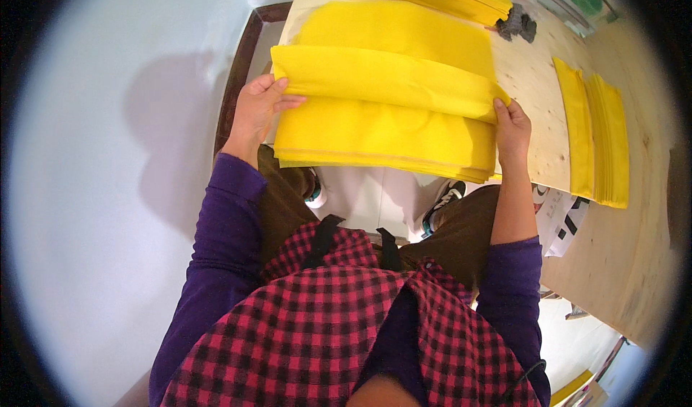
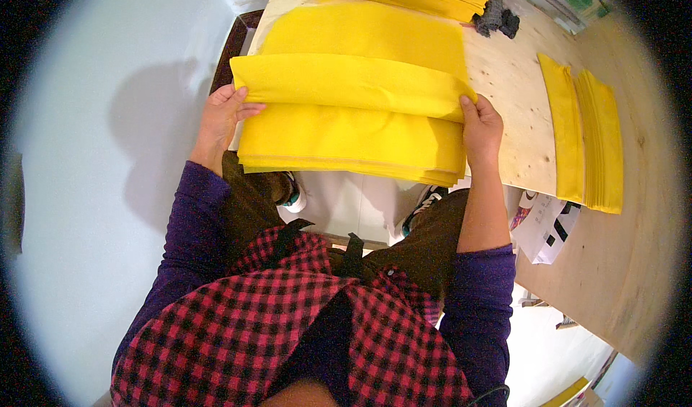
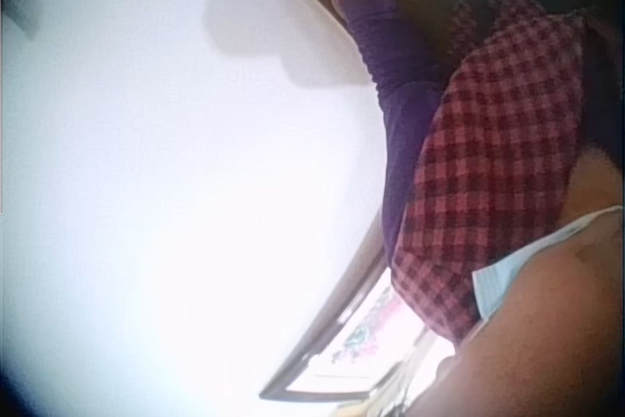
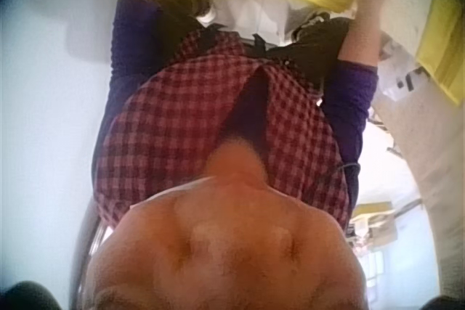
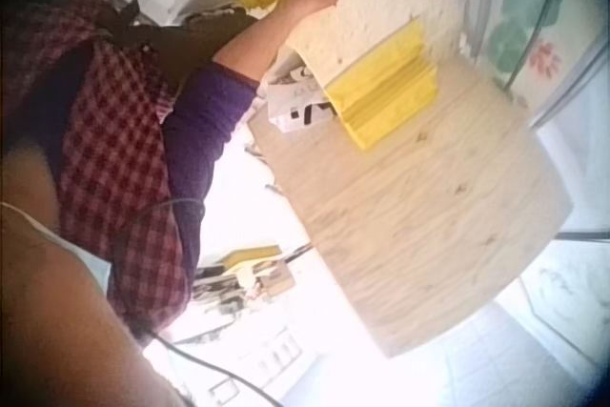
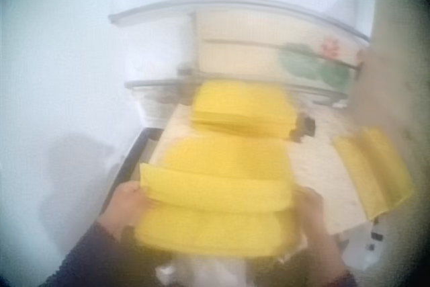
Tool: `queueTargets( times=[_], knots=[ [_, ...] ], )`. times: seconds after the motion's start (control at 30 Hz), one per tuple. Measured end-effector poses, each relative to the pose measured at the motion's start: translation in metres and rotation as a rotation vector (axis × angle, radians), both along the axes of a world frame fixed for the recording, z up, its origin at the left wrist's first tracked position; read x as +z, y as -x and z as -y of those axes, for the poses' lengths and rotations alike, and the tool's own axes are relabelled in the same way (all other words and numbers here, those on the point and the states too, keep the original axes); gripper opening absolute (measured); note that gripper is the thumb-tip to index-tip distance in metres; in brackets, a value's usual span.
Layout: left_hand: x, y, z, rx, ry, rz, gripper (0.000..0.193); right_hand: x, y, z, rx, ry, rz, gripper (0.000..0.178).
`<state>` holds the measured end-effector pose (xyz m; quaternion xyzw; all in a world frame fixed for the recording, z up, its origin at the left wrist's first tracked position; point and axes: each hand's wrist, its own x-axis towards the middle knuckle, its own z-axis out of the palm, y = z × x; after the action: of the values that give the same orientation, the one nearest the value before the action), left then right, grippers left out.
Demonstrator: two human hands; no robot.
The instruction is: The person folds multiple yellow fabric sheets on a wooden table, aligning edges and pressing folds flat. They stack the folded pieces and occasionally wipe the surface with a cloth. The person handles the fabric by hand without using tools.
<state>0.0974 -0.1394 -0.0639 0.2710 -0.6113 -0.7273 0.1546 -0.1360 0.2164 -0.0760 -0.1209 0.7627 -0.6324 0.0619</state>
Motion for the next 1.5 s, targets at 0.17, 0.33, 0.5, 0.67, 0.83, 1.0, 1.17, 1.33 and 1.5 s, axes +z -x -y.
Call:
queueTargets(
  times=[0.17, 0.33, 0.5, 0.67, 0.83, 1.0, 1.17, 1.33, 1.5],
  knots=[
    [0.001, 0.002, -0.005, 0.017, -0.009, 0.098, 0.025, -0.002, 0.001, 0.0, -0.021, -0.207, -0.053, 0.021],
    [-0.001, 0.003, -0.006, 0.034, -0.025, 0.119, 0.026, -0.005, 0.001, -0.005, -0.007, -0.028, -0.043, 0.021],
    [-0.003, 0.004, -0.005, 0.015, -0.056, 0.079, 0.021, -0.003, 0.001, -0.012, -0.045, -0.1, -0.015, 0.021],
    [-0.004, 0.007, -0.005, 0.02, -0.04, 0.1, 0.019, -0.002, -0.001, -0.009, -0.067, -0.093, -0.03, 0.023],
    [-0.003, 0.005, -0.005, -0.011, -0.041, 0.107, 0.023, 0.0, -0.003, -0.005, -0.083, -0.069, 0.014, 0.024],
    [-0.001, 0.005, -0.006, -0.024, -0.057, 0.091, 0.02, 0.009, -0.001, -0.01, -0.088, -0.062, 0.006, 0.024],
    [-0.002, 0.004, -0.008, 0.024, -0.053, 0.113, 0.022, 0.03, 0.045, -0.014, -0.037, -0.132, -0.108, 0.021],
    [-0.002, 0.003, -0.006, 0.015, -0.069, 0.114, 0.022, 0.038, 0.127, 0.004, -0.03, -0.277, -0.195, 0.023],
    [0.0, 0.002, -0.005, 0.009, -0.073, 0.131, 0.022, 0.029, 0.216, 0.046, -0.08, -0.676, -0.442, 0.053]
  ],
)
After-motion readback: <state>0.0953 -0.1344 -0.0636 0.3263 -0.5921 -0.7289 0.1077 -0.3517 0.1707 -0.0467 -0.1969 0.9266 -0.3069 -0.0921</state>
